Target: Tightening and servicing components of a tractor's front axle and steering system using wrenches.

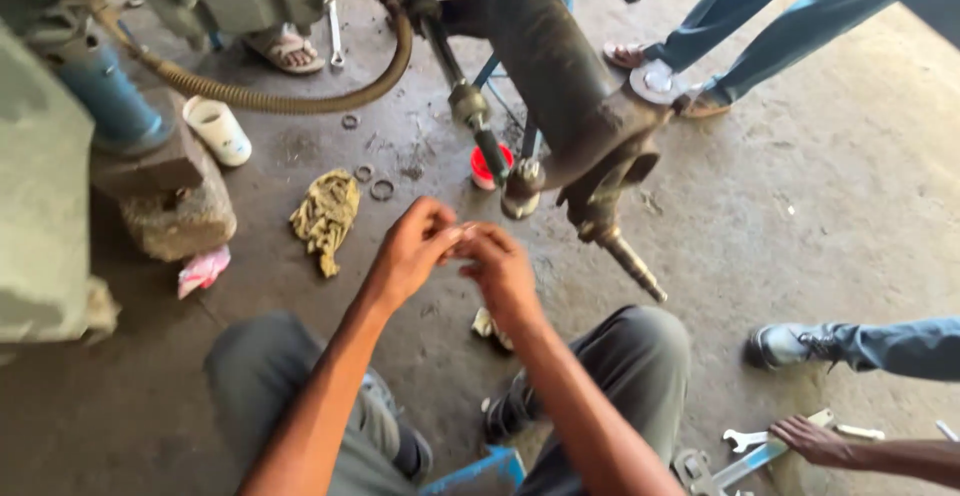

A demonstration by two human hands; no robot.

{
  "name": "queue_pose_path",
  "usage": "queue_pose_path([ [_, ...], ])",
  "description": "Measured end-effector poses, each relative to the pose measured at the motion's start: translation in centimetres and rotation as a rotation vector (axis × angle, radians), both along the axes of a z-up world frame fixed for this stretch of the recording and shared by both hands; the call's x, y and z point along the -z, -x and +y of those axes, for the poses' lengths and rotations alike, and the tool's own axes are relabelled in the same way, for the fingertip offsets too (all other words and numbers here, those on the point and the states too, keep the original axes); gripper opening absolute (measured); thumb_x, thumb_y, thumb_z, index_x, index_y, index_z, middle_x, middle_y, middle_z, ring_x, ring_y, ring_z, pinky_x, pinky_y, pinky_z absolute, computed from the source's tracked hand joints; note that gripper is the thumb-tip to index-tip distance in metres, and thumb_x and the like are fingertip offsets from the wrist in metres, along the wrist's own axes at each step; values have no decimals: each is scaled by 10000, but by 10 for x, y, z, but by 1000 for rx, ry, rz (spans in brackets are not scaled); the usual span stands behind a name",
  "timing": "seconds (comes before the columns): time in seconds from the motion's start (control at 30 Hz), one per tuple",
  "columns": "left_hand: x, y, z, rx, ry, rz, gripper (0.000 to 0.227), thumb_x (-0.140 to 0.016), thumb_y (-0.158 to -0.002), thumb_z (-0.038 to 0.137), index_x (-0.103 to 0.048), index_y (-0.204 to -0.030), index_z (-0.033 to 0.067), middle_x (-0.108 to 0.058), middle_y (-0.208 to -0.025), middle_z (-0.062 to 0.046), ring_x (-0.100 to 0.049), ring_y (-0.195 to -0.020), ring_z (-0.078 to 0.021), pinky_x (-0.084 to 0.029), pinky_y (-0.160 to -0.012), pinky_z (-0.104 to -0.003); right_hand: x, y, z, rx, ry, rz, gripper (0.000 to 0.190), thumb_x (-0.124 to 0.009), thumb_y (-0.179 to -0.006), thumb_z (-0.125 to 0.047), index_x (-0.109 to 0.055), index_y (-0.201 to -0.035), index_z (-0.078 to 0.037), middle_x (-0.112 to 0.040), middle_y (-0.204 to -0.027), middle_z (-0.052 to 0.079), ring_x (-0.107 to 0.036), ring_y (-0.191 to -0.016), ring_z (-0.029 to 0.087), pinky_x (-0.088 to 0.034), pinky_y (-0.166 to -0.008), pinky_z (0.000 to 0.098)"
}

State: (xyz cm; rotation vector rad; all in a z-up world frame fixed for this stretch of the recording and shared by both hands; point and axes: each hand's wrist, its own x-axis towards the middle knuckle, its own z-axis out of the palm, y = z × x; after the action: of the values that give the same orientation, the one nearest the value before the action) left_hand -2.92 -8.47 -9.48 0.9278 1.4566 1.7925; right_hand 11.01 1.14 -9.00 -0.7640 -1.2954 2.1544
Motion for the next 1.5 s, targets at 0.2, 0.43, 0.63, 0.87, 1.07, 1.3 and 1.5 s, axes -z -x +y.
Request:
queue_pose_path([
  [0.2,-106,-28,-5,115,-21,148,162,-649,-947,120,-604,-1087,51,-644,-829,2,-596,-712,-61,-509,-620,-233,-93,-50,21,223,-271,237,132,-625,-978,-134,-627,-1068,-36,-689,-970,61,-670,-851,155,-529,-677,293],
  [0.43,-102,-2,72,-78,16,268,279,-610,-1082,201,-621,-900,-11,-629,-761,-55,-605,-697,-118,-558,-642,-286,-114,-32,51,334,-489,93,76,-617,-984,-76,-606,-1042,-28,-728,-968,103,-719,-784,151,-554,-589,260],
  [0.63,-90,-2,86,-45,-117,333,151,-560,-916,46,-676,-1012,29,-724,-938,-46,-668,-854,-117,-530,-766,-283,-95,-23,59,374,-546,111,100,-601,-1017,-82,-629,-1065,2,-745,-973,117,-702,-799,137,-545,-635,257],
  [0.87,-92,4,81,5,-15,267,147,-584,-943,95,-693,-1020,33,-724,-925,-42,-677,-862,-126,-547,-766,-289,-67,-27,71,373,-637,173,64,-607,-1046,-32,-605,-1080,22,-717,-971,143,-674,-786,142,-560,-666,271],
  [1.07,-103,4,84,45,-60,375,135,-588,-956,109,-691,-999,34,-688,-961,-41,-695,-893,-152,-559,-785,-304,-64,-31,75,361,-639,131,90,-632,-1042,-39,-611,-1100,26,-736,-998,145,-679,-790,132,-571,-688,259],
  [1.3,-105,10,86,89,-46,376,147,-584,-965,123,-697,-1002,36,-685,-945,-43,-695,-878,-148,-569,-790,-306,-58,-32,79,345,-640,107,92,-638,-1038,-24,-628,-1125,2,-712,-851,95,-621,-619,95,-472,-526,212],
  [1.5,-106,13,83,105,-44,364,143,-585,-961,116,-698,-1004,39,-687,-956,-47,-694,-896,-157,-567,-794,-317,-50,-34,82,351,-598,33,99,-664,-1022,-15,-664,-1120,1,-609,-684,41,-523,-481,73,-383,-407,216],
])
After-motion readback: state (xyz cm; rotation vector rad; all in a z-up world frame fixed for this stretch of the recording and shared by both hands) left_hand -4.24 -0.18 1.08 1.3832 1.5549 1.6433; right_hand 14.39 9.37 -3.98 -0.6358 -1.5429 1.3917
